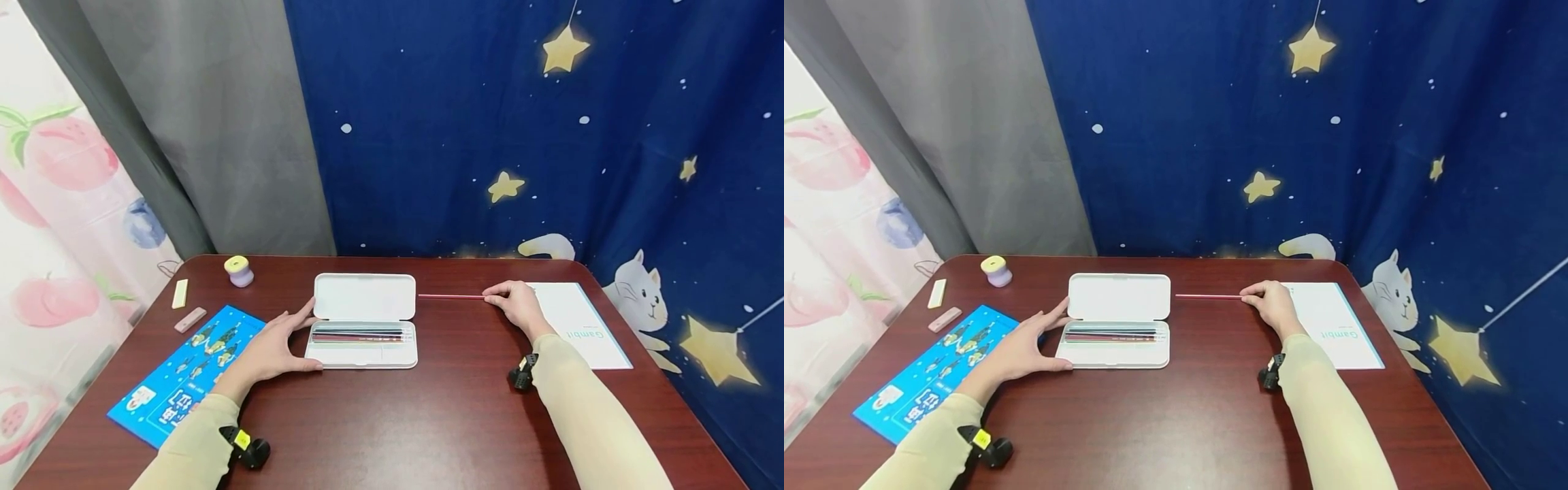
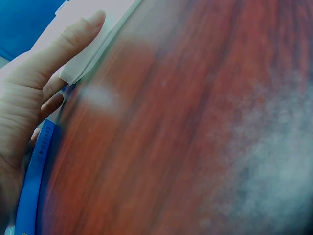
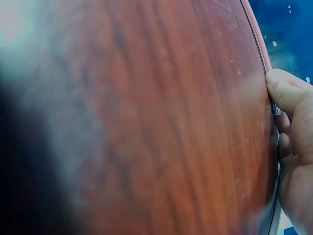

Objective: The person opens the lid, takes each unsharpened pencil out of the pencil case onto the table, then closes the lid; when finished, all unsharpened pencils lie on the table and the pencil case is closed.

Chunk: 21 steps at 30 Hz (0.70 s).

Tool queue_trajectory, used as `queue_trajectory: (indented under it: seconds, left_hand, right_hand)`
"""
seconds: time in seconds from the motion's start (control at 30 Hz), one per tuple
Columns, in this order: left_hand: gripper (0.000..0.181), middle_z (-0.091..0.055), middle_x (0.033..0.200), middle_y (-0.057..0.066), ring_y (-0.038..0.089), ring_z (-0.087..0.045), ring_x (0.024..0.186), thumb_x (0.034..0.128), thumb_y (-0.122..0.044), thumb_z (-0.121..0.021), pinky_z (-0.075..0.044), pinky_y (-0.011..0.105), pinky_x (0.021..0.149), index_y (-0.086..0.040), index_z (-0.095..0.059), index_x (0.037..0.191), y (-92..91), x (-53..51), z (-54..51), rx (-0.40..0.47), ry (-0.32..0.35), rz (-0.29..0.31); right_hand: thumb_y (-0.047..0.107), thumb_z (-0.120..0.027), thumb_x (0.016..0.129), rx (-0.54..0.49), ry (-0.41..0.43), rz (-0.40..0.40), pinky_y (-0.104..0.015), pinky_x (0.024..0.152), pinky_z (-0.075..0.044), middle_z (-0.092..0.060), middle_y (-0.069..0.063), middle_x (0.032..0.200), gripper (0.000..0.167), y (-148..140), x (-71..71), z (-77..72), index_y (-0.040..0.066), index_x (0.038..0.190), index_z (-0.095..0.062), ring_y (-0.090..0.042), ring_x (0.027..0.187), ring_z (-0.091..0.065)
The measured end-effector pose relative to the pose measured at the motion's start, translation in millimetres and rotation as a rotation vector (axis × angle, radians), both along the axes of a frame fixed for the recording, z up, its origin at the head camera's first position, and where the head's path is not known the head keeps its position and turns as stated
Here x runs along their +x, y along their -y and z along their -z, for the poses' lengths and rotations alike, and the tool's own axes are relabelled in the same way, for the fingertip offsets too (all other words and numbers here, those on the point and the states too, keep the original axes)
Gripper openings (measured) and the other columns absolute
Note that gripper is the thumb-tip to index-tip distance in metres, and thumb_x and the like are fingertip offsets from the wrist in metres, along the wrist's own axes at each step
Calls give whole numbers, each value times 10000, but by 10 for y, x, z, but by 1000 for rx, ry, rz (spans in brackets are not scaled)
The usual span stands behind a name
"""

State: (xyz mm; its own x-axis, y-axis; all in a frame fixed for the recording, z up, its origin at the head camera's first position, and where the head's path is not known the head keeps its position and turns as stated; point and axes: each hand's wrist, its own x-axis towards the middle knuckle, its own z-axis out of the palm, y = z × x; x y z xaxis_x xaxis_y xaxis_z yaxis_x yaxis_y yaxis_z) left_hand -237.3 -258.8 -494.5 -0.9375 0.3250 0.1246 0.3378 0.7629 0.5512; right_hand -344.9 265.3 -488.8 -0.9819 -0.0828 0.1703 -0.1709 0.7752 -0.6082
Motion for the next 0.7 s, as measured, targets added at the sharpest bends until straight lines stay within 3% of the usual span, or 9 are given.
queue_trajectory:
  seconds: [0.47,0.7]
  left_hand:
    - [1250,-579,1504,-118,498,-262,1524,711,-725,-842,-242,714,1183,-333,-165,1687,-5,11,-4,12,-3,1]
    - [1246,-588,1501,-94,509,-271,1516,726,-687,-858,-236,716,1183,-282,-181,1690,-6,6,3,26,-25,19]
  right_hand:
    - [185,-789,949,3,18,-11,-551,1032,-489,-752,-154,1161,156,5,38,-14,112,1077,-838,-353,1123,-656]
    - [168,-770,964,4,19,-9,-555,1044,-482,-741,-159,1181,168,1,58,-19,113,1112,-829,-356,1142,-649]
